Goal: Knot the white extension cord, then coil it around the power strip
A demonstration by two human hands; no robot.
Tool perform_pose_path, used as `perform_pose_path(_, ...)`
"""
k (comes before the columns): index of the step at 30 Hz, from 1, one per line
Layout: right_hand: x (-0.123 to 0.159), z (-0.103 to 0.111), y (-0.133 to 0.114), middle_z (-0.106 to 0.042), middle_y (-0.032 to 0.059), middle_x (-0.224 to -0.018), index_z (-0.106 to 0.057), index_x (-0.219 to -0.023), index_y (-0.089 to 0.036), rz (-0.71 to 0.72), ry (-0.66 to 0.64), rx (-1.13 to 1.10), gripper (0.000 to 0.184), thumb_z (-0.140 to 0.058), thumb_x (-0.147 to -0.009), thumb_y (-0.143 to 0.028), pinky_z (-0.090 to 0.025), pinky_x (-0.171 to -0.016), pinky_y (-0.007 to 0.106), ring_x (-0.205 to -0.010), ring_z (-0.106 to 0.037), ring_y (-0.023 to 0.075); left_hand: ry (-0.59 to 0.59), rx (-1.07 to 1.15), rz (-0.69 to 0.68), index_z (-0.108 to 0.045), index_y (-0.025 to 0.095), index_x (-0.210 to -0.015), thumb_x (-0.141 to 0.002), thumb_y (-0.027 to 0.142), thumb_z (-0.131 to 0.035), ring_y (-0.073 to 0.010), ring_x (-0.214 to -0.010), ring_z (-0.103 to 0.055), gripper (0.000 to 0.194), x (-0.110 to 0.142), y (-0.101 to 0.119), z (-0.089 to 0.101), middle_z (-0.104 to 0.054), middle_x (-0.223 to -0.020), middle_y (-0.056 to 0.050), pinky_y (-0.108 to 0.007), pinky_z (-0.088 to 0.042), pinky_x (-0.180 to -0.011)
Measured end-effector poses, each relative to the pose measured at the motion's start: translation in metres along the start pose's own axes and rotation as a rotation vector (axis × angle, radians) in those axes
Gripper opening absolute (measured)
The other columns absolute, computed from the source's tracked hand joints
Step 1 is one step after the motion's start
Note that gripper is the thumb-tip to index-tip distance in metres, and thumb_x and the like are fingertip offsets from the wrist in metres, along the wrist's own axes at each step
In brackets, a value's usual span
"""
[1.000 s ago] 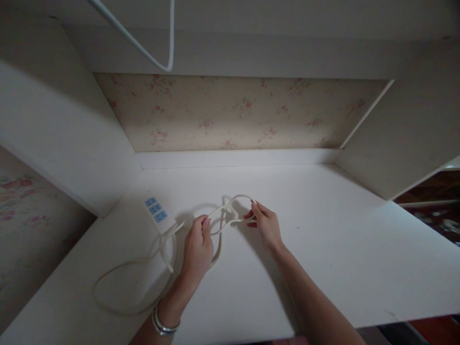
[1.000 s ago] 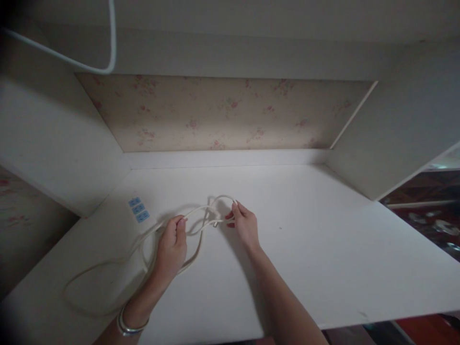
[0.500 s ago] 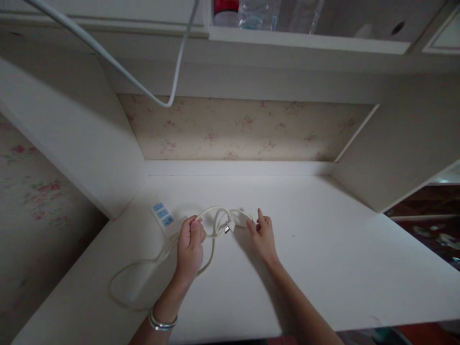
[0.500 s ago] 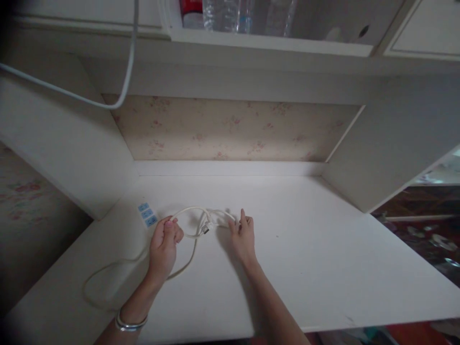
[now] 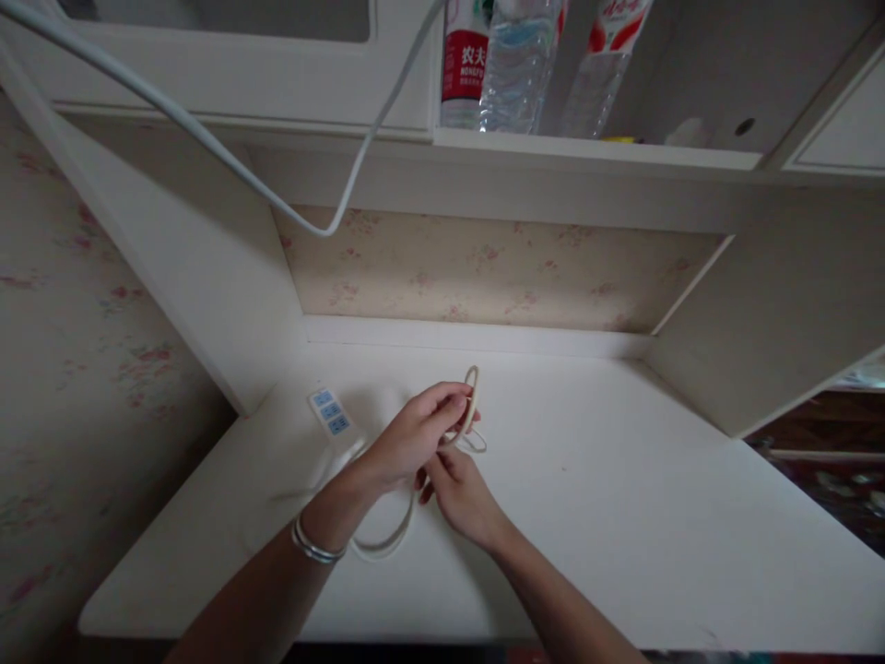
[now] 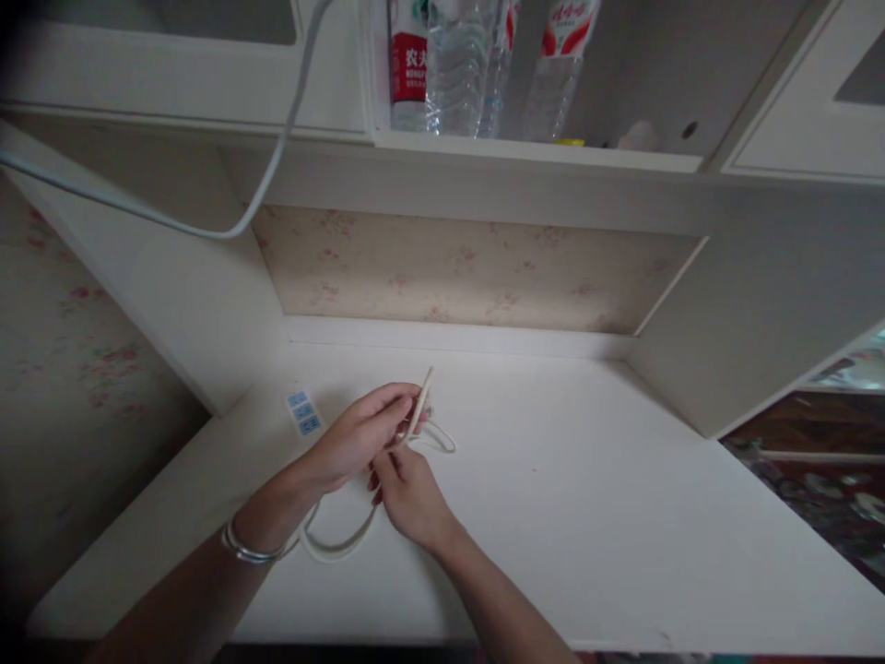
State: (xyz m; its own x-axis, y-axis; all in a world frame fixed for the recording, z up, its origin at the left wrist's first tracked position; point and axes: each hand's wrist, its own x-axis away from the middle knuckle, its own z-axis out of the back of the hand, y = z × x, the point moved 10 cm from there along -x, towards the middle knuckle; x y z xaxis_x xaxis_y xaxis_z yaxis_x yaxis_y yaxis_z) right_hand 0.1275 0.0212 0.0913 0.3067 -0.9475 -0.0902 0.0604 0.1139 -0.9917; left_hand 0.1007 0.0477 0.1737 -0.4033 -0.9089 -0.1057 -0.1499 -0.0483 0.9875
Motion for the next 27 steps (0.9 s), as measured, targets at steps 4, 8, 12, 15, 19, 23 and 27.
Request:
perform_pose_path(4, -0.007, 0.047, -0.036, -0.057, -0.0003, -0.067, -0.052, -0.078, -0.018, 0.069, 0.027, -0.04, 0.042, -0.038, -0.094, -0.054, -0.045, -0.057, 0.025, -0.057, -0.053, 0.0111, 0.042, -0.304, -0.104, -0.061, 0.015, -0.107, -0.087, 0.03, -0.048, -0.017, -0.089, -0.06, 0.028, -0.028, 0.007, 0.058, -0.065, -0.099, -0.008, -0.032, -0.049, -0.082)
perform_pose_path(8, -0.01, 0.126, -0.061, -0.053, -0.0037, -0.057, -0.051, -0.082, -0.02, 0.054, 0.167, -0.205, 0.035, -0.046, -0.091, -0.054, -0.041, -0.053, 0.024, -0.052, -0.048, 0.0115, -0.081, -0.887, -0.076, -0.061, 0.018, -0.113, -0.072, 0.006, -0.043, -0.0182, -0.106, -0.057, 0.047, -0.041, -0.032, 0.129, -0.061, -0.12, -0.008, -0.034, -0.045, -0.096)
perform_pose_path(12, -0.011, 0.228, -0.074, -0.048, -0.0054, -0.057, -0.051, -0.08, -0.022, 0.086, 0.402, -0.301, 0.029, -0.06, -0.083, -0.05, -0.04, -0.051, 0.023, -0.05, -0.044, 0.0106, -0.426, -1.383, 0.027, -0.055, 0.023, -0.127, -0.062, 0.0, -0.044, -0.0204, -0.127, -0.046, 0.07, -0.016, -0.096, 0.176, -0.053, -0.136, -0.006, -0.034, -0.036, -0.106)
perform_pose_path(15, -0.006, 0.309, -0.07, -0.046, -0.0052, -0.058, -0.05, -0.076, -0.022, 0.099, 0.592, -0.361, 0.023, -0.059, -0.085, -0.041, -0.039, -0.049, 0.022, -0.049, -0.041, 0.0096, -0.472, -1.609, 0.051, -0.051, 0.029, -0.132, -0.065, 0.003, -0.051, -0.0248, -0.128, -0.045, 0.072, -0.001, -0.117, 0.205, -0.051, -0.139, -0.006, -0.039, -0.034, -0.106)
perform_pose_path(19, 0.01, 0.404, -0.04, -0.046, -0.0039, -0.062, -0.051, -0.073, -0.022, 0.083, 0.863, -0.453, 0.019, -0.049, -0.091, -0.027, -0.042, -0.053, 0.022, -0.055, -0.045, 0.0101, -0.42, -1.677, 0.047, -0.058, 0.031, -0.121, -0.066, 0.02, -0.069, -0.0274, -0.124, -0.047, 0.057, 0.0, -0.121, 0.224, -0.059, -0.128, -0.006, -0.044, -0.029, -0.106)
perform_pose_path(23, 0.033, 0.46, 0.004, -0.044, -0.0034, -0.064, -0.053, -0.07, -0.022, -0.017, 1.092, -0.453, 0.026, -0.039, -0.092, -0.018, -0.04, -0.051, 0.022, -0.054, -0.044, 0.0096, -0.366, -1.605, 0.08, -0.06, 0.028, -0.115, -0.066, 0.035, -0.073, -0.0234, -0.11, -0.056, 0.051, -0.002, -0.121, 0.236, -0.063, -0.116, -0.005, -0.036, -0.034, -0.1)
perform_pose_path(27, 0.05, 0.48, 0.042, -0.043, -0.0043, -0.062, -0.05, -0.066, -0.02, -0.143, 1.187, -0.373, 0.027, -0.039, -0.086, -0.006, -0.042, -0.054, 0.022, -0.05, -0.043, 0.0083, -0.081, -1.531, 0.26, -0.062, 0.022, -0.11, -0.076, 0.052, -0.059, -0.0242, -0.1, -0.06, 0.046, 0.007, -0.118, 0.27, -0.064, -0.11, -0.009, -0.032, -0.043, -0.088)
